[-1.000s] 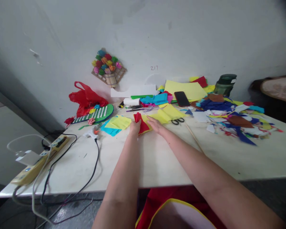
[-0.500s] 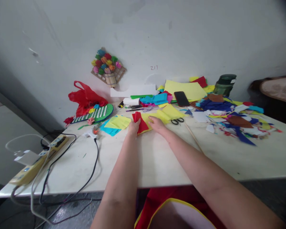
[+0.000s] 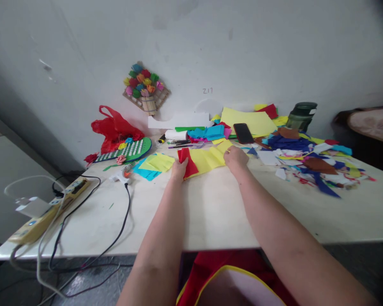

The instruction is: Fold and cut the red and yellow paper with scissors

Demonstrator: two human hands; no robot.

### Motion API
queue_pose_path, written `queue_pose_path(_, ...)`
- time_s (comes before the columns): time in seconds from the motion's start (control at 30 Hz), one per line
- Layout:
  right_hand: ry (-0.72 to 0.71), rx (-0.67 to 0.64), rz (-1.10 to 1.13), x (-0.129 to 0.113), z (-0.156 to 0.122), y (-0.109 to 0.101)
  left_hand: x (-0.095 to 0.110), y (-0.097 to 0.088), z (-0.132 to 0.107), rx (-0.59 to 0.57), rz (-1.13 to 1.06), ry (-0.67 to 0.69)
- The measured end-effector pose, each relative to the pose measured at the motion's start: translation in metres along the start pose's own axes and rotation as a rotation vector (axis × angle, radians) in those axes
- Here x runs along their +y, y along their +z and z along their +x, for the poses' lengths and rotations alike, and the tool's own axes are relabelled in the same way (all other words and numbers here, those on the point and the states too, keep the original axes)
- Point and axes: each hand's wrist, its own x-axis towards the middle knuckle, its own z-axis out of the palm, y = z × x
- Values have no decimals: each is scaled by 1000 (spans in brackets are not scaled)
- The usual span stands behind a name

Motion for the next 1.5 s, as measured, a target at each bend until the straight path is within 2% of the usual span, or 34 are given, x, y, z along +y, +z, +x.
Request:
queue_pose_path(0.13, 17, 20, -61, 9, 7, 3, 5, 0, -7, 5, -54, -33)
queue_pose_path(0.27, 26, -71, -194, 17, 13, 11, 5, 1, -10, -34, -171, -35)
queue_pose_path(0.4, 6, -113, -232, 21, 19, 18, 2, 1, -7, -73, -278, -34)
queue_pose_path(0.57, 2, -68, -225, 25, 23, 24, 0, 0, -5, -89, -276, -35)
queue_pose_path(0.77, -21, -6, -226, 27, 21, 24, 1, 0, -7, -44, -191, -38)
queue_pose_path(0.9, -48, 98, -150, 24, 18, 19, -1, -1, -5, -10, -175, -9)
queue_pose_path(1.07, 8, 70, 44, 19, 16, 20, -1, -1, -3, -7, -168, -4)
queue_pose_path(1.2, -157, 16, 122, 14, 14, 22, 0, 0, -3, -22, -204, -17)
queue_pose_path(1.3, -240, 2, 61, 10, 11, 15, -3, 1, 1, -11, -209, -16)
queue_pose_path(1.4, -172, 38, -86, 8, 10, 5, -7, 1, 6, -6, -209, 9)
queue_pose_path(1.5, -44, -56, -206, 10, 13, -1, -9, 1, 8, 27, -186, 5)
